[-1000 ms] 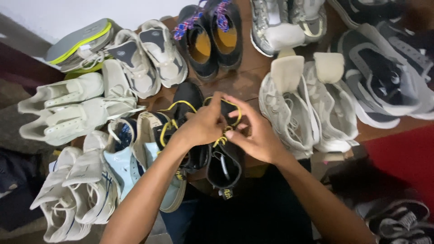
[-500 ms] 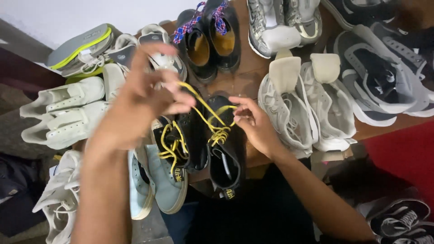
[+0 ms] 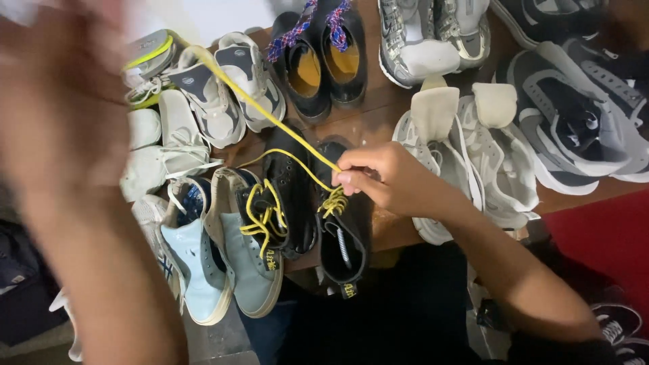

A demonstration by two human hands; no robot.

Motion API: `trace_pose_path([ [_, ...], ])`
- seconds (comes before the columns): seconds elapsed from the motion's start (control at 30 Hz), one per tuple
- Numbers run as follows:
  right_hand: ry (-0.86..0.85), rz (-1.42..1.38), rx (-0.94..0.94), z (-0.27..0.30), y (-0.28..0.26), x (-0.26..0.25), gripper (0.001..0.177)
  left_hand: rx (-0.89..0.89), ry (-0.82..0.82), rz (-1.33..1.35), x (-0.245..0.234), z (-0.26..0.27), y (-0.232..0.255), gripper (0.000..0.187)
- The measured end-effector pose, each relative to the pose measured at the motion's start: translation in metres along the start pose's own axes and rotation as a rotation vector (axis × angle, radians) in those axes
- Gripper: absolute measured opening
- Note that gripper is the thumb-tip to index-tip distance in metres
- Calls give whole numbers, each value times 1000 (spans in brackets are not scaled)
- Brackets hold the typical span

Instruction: The person is threading yellow laces through the eyelets of a black leather boot.

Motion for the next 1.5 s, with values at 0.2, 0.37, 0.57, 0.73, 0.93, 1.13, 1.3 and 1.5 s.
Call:
trace_pose_path([
  [0.2,-25,-43,82,2,13,-20,21,-756,-38,-788,90,43,-60,41],
  [0.37,257,743,561,4,12,-77,38,-527,-962,-893,119,93,-98,33],
  [0.57,323,813,486,17,9,-58,50,-653,-1000,-870,115,98,-107,18],
  [0.73,199,430,-18,7,30,16,27,-540,-811,-901,119,82,-127,34],
  [0.93,60,-180,267,-9,52,22,44,-519,-536,-654,102,57,-98,21],
  [1.13,285,-877,379,-14,63,-9,9,-324,-443,-602,94,78,-64,12],
  [1.3,214,-774,281,-32,29,-55,31,-135,-357,-796,96,114,-43,16],
  [1.5,251,421,416,-43,24,-46,33,-205,-535,-960,98,128,-62,47],
])
Point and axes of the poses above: each hand's wrist, its own z-axis away from the middle knuckle, its own x-axis out of the palm, y = z × x, the point moved 3 cm from there along -z, towards the middle knuckle, and after that the axes turned 14 degrees about y, right-handed, at the moved point
